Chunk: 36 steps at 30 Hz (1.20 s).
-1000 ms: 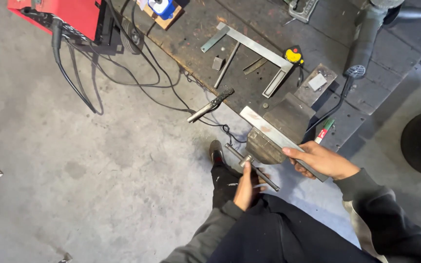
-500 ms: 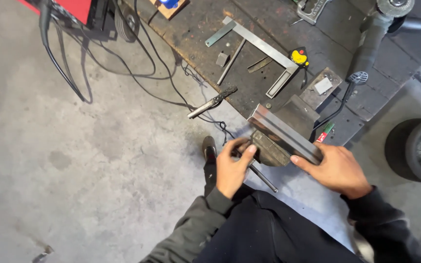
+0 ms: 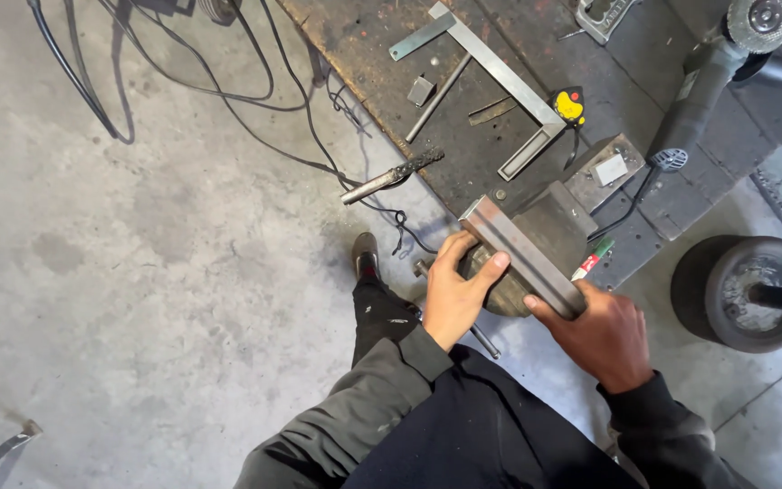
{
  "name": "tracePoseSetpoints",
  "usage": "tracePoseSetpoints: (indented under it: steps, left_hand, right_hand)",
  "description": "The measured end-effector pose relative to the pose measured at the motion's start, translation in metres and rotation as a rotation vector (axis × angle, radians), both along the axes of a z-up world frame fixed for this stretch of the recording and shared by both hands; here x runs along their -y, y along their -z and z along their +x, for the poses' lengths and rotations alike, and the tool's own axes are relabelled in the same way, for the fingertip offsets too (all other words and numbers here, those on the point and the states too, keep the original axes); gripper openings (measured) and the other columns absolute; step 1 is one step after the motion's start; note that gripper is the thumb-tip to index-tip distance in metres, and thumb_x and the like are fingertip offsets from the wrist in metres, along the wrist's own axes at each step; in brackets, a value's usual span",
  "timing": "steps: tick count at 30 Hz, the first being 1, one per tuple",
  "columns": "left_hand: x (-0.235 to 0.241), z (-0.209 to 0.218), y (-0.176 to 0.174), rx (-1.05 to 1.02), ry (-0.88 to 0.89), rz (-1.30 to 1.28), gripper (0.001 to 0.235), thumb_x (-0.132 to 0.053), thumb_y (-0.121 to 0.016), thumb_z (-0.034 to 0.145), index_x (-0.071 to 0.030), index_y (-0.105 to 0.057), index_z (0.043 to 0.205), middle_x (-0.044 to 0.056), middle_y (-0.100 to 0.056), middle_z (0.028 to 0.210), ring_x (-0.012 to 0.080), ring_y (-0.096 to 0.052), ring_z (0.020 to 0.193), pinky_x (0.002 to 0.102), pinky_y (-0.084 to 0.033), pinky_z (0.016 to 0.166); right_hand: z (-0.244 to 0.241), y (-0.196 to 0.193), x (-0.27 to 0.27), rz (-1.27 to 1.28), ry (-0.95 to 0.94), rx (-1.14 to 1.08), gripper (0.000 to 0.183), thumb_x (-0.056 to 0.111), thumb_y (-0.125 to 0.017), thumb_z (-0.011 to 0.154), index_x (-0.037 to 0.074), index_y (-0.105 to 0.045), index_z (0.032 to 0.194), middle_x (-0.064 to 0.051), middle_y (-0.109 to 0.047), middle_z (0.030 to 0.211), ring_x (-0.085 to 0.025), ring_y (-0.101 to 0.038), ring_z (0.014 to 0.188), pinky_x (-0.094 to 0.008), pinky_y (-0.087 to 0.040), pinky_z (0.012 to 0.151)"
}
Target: Measuring and marking metal square tubing for fabrication using a try square and a scriber.
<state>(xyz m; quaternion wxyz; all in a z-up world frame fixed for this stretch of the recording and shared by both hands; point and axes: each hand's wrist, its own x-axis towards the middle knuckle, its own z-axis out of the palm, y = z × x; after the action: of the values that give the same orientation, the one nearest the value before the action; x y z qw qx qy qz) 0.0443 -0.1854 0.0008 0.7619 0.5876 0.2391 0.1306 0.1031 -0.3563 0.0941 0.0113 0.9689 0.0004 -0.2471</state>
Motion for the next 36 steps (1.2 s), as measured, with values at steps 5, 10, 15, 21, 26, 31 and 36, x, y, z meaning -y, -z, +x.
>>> tracePoseSetpoints:
  steps: [5,10,15,21,26,31,36]
  left_hand:
    - [0.005,0.005,-0.003,0.008,-0.058,-0.041,0.042,-0.039,-0.085,0.085,-0.007,-0.072,0.109,0.011,-0.071,0.113,0.0249,-0.069,0.108,0.040,-0.050,0.095]
    - [0.012,0.007,-0.003,-0.041,-0.105,-0.095,0.040,-0.037,-0.086,0.084,-0.009,-0.072,0.110,0.009,-0.071,0.100,0.0163,-0.067,0.096,0.036,-0.053,0.087]
    - [0.013,0.012,0.005,-0.037,-0.127,-0.186,0.036,-0.029,-0.084,0.087,-0.007,-0.073,0.114,0.005,-0.073,0.099,0.0115,-0.061,0.094,0.034,-0.053,0.086]
    - [0.014,0.011,0.011,-0.023,-0.114,-0.188,0.037,-0.028,-0.083,0.089,-0.006,-0.072,0.117,0.008,-0.074,0.101,0.0117,-0.062,0.097,0.035,-0.053,0.090]
    - [-0.008,-0.014,0.005,0.005,-0.089,0.015,0.051,-0.033,-0.081,0.090,0.000,-0.066,0.125,0.024,-0.071,0.110,0.0349,-0.068,0.107,0.048,-0.051,0.097]
    - [-0.016,-0.065,0.062,0.011,-0.066,0.573,0.060,-0.008,-0.060,0.088,0.005,-0.050,0.145,0.029,-0.046,0.149,0.0488,-0.041,0.143,0.056,-0.030,0.118]
    - [-0.024,-0.078,0.075,-0.030,0.289,0.900,0.074,-0.009,-0.067,0.076,-0.002,-0.051,0.147,0.025,-0.036,0.162,0.0412,-0.033,0.151,0.052,-0.029,0.119]
  right_hand:
    - [-0.004,0.007,0.008,0.022,0.043,-0.017,0.062,0.078,-0.076,0.070,0.022,-0.076,0.096,-0.014,-0.077,0.084,-0.035,-0.075,0.094,-0.045,-0.059,0.083]
    - [-0.006,0.007,0.010,0.127,0.099,-0.026,0.061,0.072,-0.080,0.070,0.015,-0.074,0.092,-0.015,-0.076,0.083,-0.038,-0.074,0.096,-0.045,-0.056,0.084]
    - [-0.012,-0.004,-0.005,0.106,0.081,0.036,0.065,0.073,-0.078,0.070,0.013,-0.071,0.093,-0.019,-0.074,0.082,-0.040,-0.074,0.093,-0.047,-0.056,0.082]
    - [-0.014,0.004,0.002,0.114,0.082,0.078,0.061,0.074,-0.079,0.074,0.016,-0.071,0.092,-0.015,-0.074,0.079,-0.036,-0.075,0.089,-0.042,-0.056,0.080]
    - [-0.014,0.004,0.002,0.134,0.092,0.094,0.061,0.072,-0.079,0.074,0.015,-0.072,0.094,-0.015,-0.073,0.077,-0.038,-0.074,0.089,-0.043,-0.056,0.078]
    - [-0.014,0.002,-0.003,0.138,0.121,0.088,0.062,0.071,-0.078,0.074,0.014,-0.073,0.094,-0.018,-0.072,0.075,-0.041,-0.073,0.087,-0.046,-0.055,0.078]
    - [-0.013,0.005,0.001,0.095,0.088,0.084,0.065,0.077,-0.077,0.071,0.018,-0.074,0.098,-0.015,-0.076,0.084,-0.038,-0.075,0.093,-0.046,-0.057,0.082]
